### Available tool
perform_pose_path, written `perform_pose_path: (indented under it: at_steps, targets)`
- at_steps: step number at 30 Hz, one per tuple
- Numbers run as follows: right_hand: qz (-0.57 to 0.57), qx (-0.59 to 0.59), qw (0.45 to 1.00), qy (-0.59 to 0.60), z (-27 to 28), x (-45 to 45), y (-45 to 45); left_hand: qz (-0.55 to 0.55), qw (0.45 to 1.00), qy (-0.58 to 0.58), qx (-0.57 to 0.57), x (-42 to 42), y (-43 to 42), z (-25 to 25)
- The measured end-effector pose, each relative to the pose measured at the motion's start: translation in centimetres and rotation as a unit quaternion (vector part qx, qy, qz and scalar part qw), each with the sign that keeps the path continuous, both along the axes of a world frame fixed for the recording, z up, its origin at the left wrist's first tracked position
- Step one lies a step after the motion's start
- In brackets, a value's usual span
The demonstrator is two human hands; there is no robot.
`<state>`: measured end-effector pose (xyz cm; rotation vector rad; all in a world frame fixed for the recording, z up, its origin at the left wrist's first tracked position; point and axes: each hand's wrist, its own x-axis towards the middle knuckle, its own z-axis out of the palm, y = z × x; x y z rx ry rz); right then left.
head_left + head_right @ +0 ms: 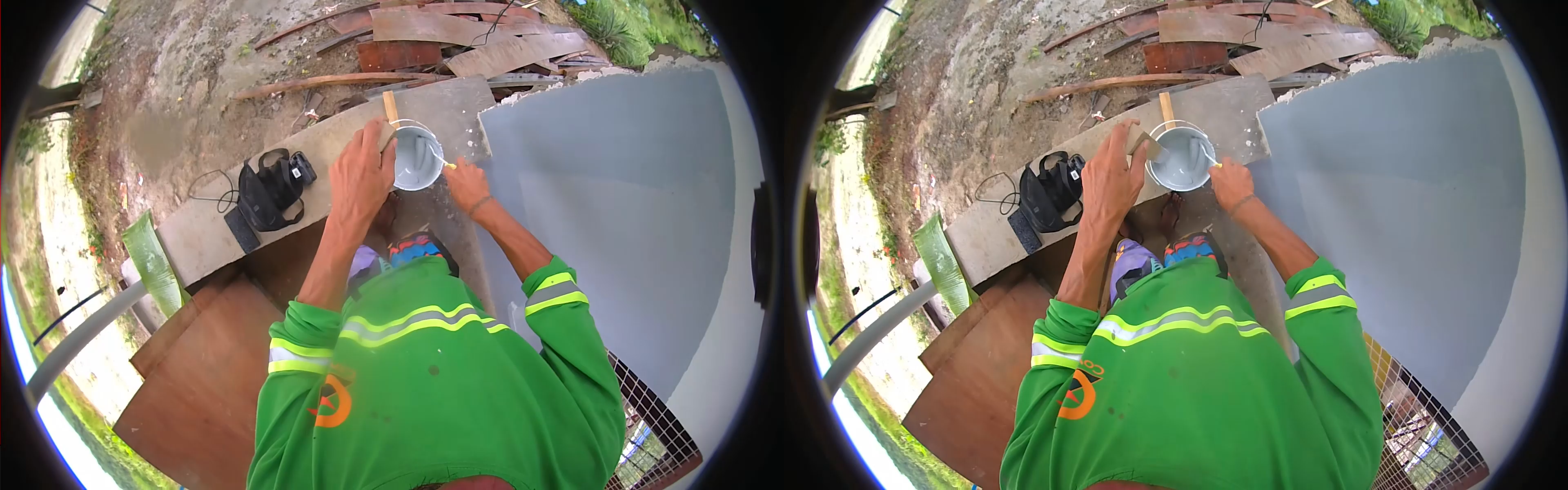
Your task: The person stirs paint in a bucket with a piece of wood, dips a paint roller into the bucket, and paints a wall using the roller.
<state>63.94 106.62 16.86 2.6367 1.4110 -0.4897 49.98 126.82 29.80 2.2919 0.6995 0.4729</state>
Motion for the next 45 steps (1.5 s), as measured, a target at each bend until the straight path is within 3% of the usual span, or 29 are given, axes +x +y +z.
perform_pose_path:
  at_steps: [2,4,7,11,16,20,23,26,29,34,38,41,44,45]
  targets:
    - [-0.014,-0.077,0.996,0.032,0.4,-0.4,0.2,-0.024,0.999,0.036,-0.008,0.1,0.5,-0.6]
    - [-0.031,-0.048,0.998,0.040,1.6,-0.4,-0.1,-0.069,0.994,0.081,-0.035,0.7,1.2,-2.7]
    - [-0.069,-0.014,0.997,0.020,1.5,-1.1,-0.1,-0.102,0.994,-0.005,-0.037,2.4,0.8,-3.2]
    - [-0.078,0.054,0.995,-0.010,-0.2,-2.5,-0.1,-0.058,0.998,-0.019,-0.006,4.5,1.6,-1.6]
    - [-0.111,0.014,0.992,0.053,1.5,-2.3,-0.1,-0.072,0.994,-0.045,0.072,3.7,1.9,-0.6]
    - [-0.176,0.029,0.981,0.079,0.4,-2.7,2.0,-0.100,0.992,0.060,0.043,3.1,1.0,-0.9]
    - [-0.160,0.046,0.982,0.092,-2.3,-3.4,2.3,-0.102,0.992,0.066,0.036,3.0,0.2,-3.1]
    - [-0.126,0.003,0.984,0.124,-1.6,-1.0,0.6,-0.105,0.993,0.034,0.042,3.0,-0.1,-3.0]
    - [-0.067,-0.060,0.994,0.068,0.8,0.3,2.0,-0.098,0.995,0.015,0.028,2.9,-1.2,0.5]
    - [0.014,0.009,1.000,-0.010,-0.6,-0.7,3.2,-0.096,0.995,-0.028,0.006,2.3,-1.0,3.2]
    - [0.037,0.030,0.997,-0.058,-4.5,0.6,1.8,-0.100,0.994,-0.033,0.035,2.3,-1.1,0.9]
    - [-0.046,-0.027,0.998,-0.044,-8.7,-0.7,1.0,-0.089,0.996,-0.016,0.023,2.1,-0.7,-3.1]
    - [-0.084,-0.152,0.976,0.132,-8.1,-0.8,3.3,-0.079,0.997,0.000,0.012,1.5,0.2,-4.0]
    - [-0.190,-0.135,0.939,0.254,-7.4,-0.4,2.8,-0.080,0.997,0.000,0.010,1.2,0.2,-3.2]
